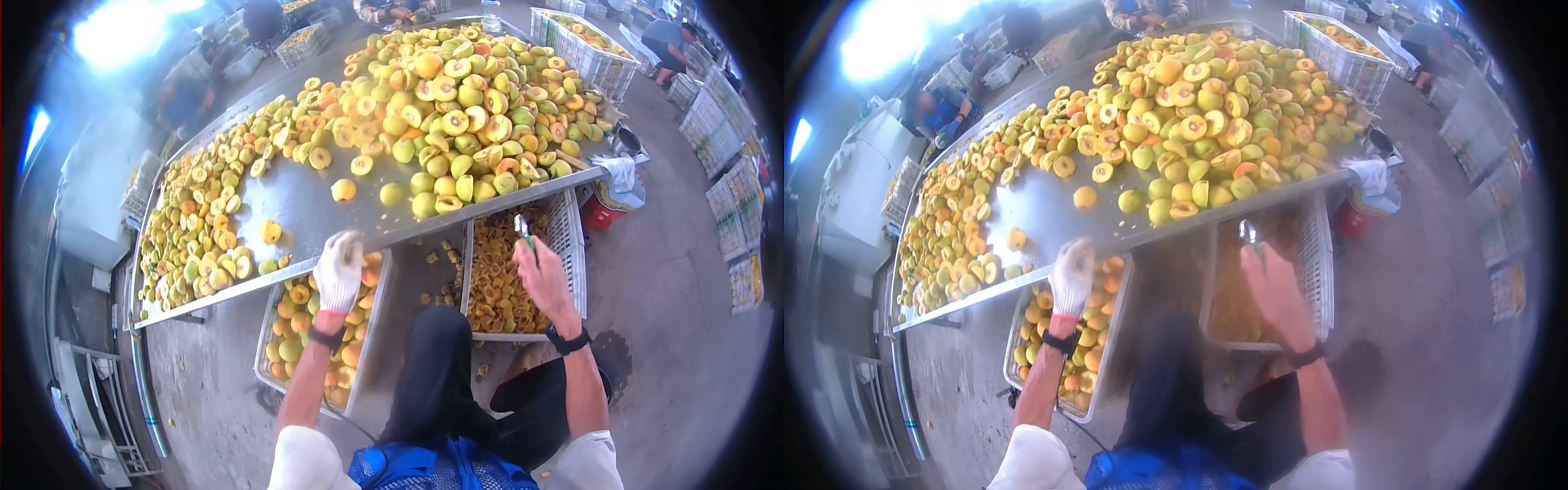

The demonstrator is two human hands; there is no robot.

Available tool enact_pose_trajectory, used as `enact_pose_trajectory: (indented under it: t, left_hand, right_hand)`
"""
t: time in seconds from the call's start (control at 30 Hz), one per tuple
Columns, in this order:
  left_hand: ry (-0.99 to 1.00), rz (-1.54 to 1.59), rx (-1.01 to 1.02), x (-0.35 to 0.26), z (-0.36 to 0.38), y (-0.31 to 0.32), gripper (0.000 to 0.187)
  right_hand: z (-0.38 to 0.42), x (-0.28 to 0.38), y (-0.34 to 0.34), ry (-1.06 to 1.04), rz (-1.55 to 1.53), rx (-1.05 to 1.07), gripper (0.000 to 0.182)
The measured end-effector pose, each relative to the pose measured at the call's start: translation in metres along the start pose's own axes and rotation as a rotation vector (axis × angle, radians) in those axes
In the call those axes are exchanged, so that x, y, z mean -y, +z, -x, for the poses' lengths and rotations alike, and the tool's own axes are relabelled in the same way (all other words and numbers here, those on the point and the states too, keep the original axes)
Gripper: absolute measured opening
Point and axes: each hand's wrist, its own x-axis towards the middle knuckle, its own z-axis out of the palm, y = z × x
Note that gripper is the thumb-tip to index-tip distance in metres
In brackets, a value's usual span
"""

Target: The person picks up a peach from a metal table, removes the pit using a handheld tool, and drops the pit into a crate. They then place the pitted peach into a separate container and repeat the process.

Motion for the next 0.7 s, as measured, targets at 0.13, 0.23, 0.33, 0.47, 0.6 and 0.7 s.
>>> enact_pose_trajectory:
  t: [0.13,0.23,0.33,0.47,0.6,0.7]
  left_hand:
    - [0.051,-0.213,0.167,-0.011,-0.072,0.048,0.031]
    - [0.066,-0.331,0.214,-0.007,-0.106,0.085,0.034]
    - [0.008,-0.365,0.359,-0.011,-0.12,0.095,0.033]
    - [0.126,-0.469,0.415,0.004,-0.12,0.109,0.053]
    - [0.034,-0.46,0.466,0.0,-0.123,0.106,0.049]
    - [-0.146,-0.275,0.439,-0.007,-0.119,0.097,0.041]
  right_hand:
    - [0.0,0.01,0.0,-0.118,0.288,0.036,0.03]
    - [-0.002,0.015,-0.001,-0.114,0.257,0.061,0.027]
    - [-0.011,0.012,-0.002,-0.118,0.248,0.05,0.027]
    - [-0.023,0.004,-0.003,-0.131,0.283,0.047,0.028]
    - [-0.023,0.006,0.002,-0.199,0.267,0.048,0.028]
    - [-0.019,0.007,0.008,-0.254,0.314,0.064,0.026]
